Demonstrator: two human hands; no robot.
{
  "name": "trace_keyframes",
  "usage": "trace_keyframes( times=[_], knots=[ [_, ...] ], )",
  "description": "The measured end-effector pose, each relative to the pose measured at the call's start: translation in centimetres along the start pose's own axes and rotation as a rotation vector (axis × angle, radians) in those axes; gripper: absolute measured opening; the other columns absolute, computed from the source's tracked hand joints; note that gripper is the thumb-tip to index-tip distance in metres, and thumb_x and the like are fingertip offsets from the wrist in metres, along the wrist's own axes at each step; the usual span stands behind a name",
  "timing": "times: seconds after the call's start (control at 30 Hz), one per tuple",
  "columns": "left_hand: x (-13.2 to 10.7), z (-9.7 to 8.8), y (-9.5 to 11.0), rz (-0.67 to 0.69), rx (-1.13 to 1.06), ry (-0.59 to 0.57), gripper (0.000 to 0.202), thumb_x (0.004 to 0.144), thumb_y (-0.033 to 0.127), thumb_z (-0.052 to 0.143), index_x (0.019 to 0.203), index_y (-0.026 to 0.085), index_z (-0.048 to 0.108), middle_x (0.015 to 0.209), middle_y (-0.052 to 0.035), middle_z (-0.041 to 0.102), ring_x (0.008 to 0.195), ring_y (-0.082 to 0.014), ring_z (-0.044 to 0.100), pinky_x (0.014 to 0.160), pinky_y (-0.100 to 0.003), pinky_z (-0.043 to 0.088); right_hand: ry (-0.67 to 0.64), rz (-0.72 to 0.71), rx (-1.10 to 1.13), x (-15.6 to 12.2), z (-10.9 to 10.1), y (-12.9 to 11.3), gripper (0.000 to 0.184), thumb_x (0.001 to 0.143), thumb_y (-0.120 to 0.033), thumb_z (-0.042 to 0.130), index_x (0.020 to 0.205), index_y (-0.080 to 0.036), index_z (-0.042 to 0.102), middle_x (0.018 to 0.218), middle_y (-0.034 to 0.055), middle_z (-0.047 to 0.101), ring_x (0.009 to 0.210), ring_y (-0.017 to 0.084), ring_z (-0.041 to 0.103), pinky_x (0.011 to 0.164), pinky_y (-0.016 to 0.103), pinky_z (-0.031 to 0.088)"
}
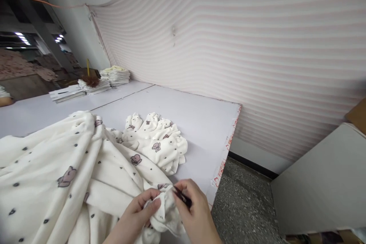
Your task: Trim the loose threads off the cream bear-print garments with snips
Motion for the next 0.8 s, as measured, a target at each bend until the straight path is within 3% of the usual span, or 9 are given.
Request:
trace_keyframes(
  times=[0.13,0.23,0.37,0.5,0.6,0.7,0.8],
  knots=[
    [0.1,-0.6,-0.1,0.0,0.026,-0.027,0.047,0.066,0.059,0.073,0.077,0.014,0.065,0.057,0.0055,0.046,0.05,-0.0069,0.032,0.048,-0.018,0.027,-0.056,-0.152,-0.071,-0.7,0.9,-0.6,0.01,0.086,-0.021,0.058,0.095,-0.022,0.063,0.094,0.0038,0.067,0.088,0.018,0.064,0.077,0.023,0.048],
    [-0.4,-0.6,0.2,0.018,0.127,-0.011,0.047,0.069,0.061,0.069,0.072,0.014,0.063,0.055,0.0063,0.042,0.049,-0.0076,0.032,0.048,-0.019,0.027,-0.033,-0.116,-0.137,-0.9,1.9,-0.4,0.011,0.091,-0.026,0.052,0.086,-0.021,0.061,0.078,0.0009,0.065,0.073,0.016,0.063,0.068,0.02,0.046],
    [-1.2,-0.3,0.4,0.196,0.267,0.073,0.043,0.072,0.058,0.069,0.085,0.018,0.065,0.064,0.0062,0.044,0.059,-0.01,0.037,0.058,-0.02,0.033,0.043,-0.087,-0.098,-1.0,3.1,-0.3,0.021,0.096,-0.034,0.041,0.087,-0.021,0.055,0.068,-0.0021,0.06,0.06,0.013,0.058,0.058,0.019,0.043],
    [-1.5,-0.1,0.3,0.196,0.197,0.079,0.044,0.073,0.06,0.066,0.077,0.016,0.065,0.066,0.0045,0.046,0.066,-0.0123,0.043,0.065,-0.022,0.036,0.082,-0.027,-0.035,-1.0,3.3,-0.8,0.022,0.093,-0.038,0.046,0.081,-0.021,0.053,0.064,-0.0029,0.057,0.059,0.013,0.058,0.057,0.019,0.044],
    [-1.6,-0.3,0.2,0.139,0.121,0.106,0.046,0.072,0.061,0.068,0.082,0.016,0.064,0.063,0.0058,0.046,0.057,-0.0089,0.039,0.055,-0.019,0.033,0.035,-0.008,-0.027,-1.4,2.6,-0.9,0.012,0.085,-0.032,0.056,0.09,-0.021,0.061,0.077,0.0004,0.066,0.069,0.016,0.064,0.065,0.02,0.049],
    [-1.7,-0.2,0.2,0.096,0.097,0.101,0.049,0.072,0.062,0.066,0.088,0.016,0.062,0.058,0.0084,0.043,0.046,-0.0049,0.027,0.044,-0.017,0.022,0.033,0.009,-0.079,-2.0,1.6,-0.5,0.021,0.08,-0.029,0.062,0.099,-0.025,0.068,0.094,0.003,0.073,0.084,0.019,0.068,0.075,0.022,0.051],
    [-1.7,0.2,0.2,0.113,0.098,0.093,0.048,0.072,0.062,0.066,0.086,0.016,0.061,0.056,0.0093,0.041,0.045,-0.0044,0.025,0.041,-0.017,0.019,0.037,0.028,-0.099,-2.2,1.4,0.0,0.02,0.082,-0.032,0.062,0.098,-0.025,0.072,0.098,0.0046,0.075,0.091,0.021,0.069,0.08,0.024,0.052]
  ],
)
Point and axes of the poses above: each hand's wrist, its own x-axis towards the middle knuckle, its own z-axis out of the palm, y = z × x, the point moved 2 cm from there along x, towards the middle knuckle
